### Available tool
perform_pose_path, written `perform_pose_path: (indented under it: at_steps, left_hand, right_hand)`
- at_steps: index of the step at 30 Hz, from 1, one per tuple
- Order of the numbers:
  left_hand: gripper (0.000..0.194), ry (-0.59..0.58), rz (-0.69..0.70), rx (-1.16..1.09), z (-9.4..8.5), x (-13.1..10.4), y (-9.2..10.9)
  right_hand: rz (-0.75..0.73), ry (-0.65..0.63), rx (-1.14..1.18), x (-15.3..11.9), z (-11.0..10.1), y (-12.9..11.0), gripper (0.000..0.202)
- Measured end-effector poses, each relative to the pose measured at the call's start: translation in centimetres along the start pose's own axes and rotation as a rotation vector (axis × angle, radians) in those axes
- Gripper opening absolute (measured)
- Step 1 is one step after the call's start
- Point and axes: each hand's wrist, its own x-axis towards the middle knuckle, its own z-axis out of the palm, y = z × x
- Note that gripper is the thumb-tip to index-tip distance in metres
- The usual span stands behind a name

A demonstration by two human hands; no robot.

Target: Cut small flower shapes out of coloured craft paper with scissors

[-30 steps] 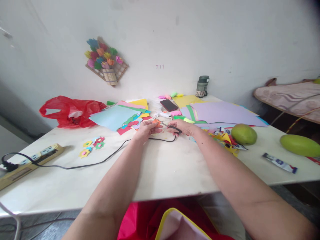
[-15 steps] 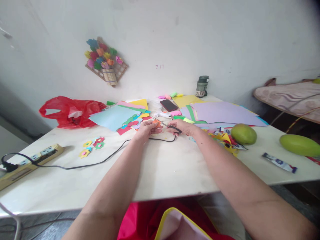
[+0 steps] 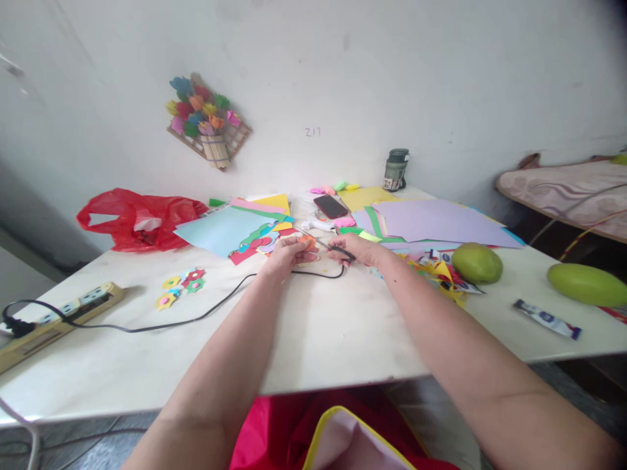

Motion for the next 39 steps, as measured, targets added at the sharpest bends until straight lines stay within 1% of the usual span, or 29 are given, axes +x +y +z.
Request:
perform_pose_path:
  at_steps: [3, 8, 17, 28, 34, 39]
  left_hand:
    - [0.018, 0.001, -0.009, 0.0, 0.07, -0.03, 0.05]
    - [0.017, -0.001, -0.016, 0.007, 0.23, -0.14, 0.16]
    - [0.026, -0.04, -0.031, 0.007, 0.17, -0.16, 0.0]
    - [0.027, -0.029, -0.036, 0.014, 0.22, -0.1, -0.01]
    - [0.028, -0.064, -0.025, 0.026, 0.12, 0.04, -0.09]
    - [0.025, -0.071, -0.034, -0.01, 0.21, -0.07, 0.02]
  right_hand:
    - [0.02, 0.012, 0.012, -0.08, -0.01, -0.02, 0.013]
    - [0.017, 0.01, 0.024, -0.22, -0.04, -0.18, 0.014]
    - [-0.004, 0.01, 0.022, -0.1, -0.04, 0.03, 0.013]
    - [-0.02, -0.02, 0.032, -0.16, 0.03, -0.12, 0.019]
    - [-0.004, -0.02, 0.008, -0.18, 0.04, -0.27, 0.022]
    - [-0.019, -0.027, 0.006, -0.4, 0.15, -0.7, 0.025]
